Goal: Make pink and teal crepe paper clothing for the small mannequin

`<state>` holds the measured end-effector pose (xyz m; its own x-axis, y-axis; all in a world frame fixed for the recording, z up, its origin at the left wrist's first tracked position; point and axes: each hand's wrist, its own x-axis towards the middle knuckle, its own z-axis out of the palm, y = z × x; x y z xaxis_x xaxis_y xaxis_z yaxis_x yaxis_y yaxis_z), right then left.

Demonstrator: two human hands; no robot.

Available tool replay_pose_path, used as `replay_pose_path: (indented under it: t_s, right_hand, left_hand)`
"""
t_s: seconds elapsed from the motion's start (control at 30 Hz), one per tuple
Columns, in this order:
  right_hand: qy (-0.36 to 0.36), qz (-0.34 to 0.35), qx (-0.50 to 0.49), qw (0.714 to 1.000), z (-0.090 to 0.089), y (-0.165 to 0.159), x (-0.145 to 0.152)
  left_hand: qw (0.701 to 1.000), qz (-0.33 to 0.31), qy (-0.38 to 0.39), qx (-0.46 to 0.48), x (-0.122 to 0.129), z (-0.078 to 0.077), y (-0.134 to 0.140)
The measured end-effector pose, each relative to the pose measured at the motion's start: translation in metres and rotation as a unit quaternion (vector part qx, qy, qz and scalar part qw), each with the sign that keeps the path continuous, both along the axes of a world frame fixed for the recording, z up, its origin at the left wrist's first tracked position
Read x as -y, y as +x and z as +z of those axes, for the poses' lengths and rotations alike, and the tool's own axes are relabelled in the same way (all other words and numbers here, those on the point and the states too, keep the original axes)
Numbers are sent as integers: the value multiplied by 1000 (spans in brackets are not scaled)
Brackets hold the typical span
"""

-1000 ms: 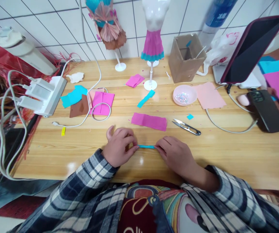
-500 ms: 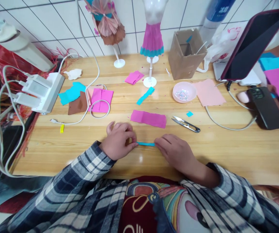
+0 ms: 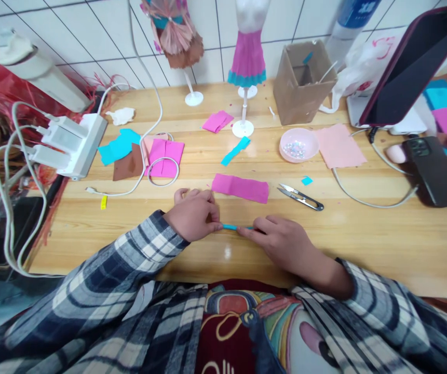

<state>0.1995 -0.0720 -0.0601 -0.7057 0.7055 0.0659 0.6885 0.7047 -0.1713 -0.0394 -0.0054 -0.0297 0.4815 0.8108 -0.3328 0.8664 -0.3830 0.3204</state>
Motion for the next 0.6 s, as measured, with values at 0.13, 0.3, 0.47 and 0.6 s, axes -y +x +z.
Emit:
replay_pose_path:
  t_s: [0.13, 0.3, 0.47, 0.6]
  right_hand:
    - [-4, -4, 2, 1000, 0, 0, 0]
    - [-5, -7, -2, 1000, -1, 0, 0]
    - [-8, 1, -20, 1000, -1, 0, -1]
    - [-14, -6, -20, 1000, -1, -1, -1]
  left_hand:
    - [1000, -5, 4, -2, -3, 0, 1]
    - [1000, 2, 6, -18, -3, 4, 5]
    - [1000, 14, 9, -20, -6, 3, 9]
    - [997, 35, 43, -53, -2, 7, 3]
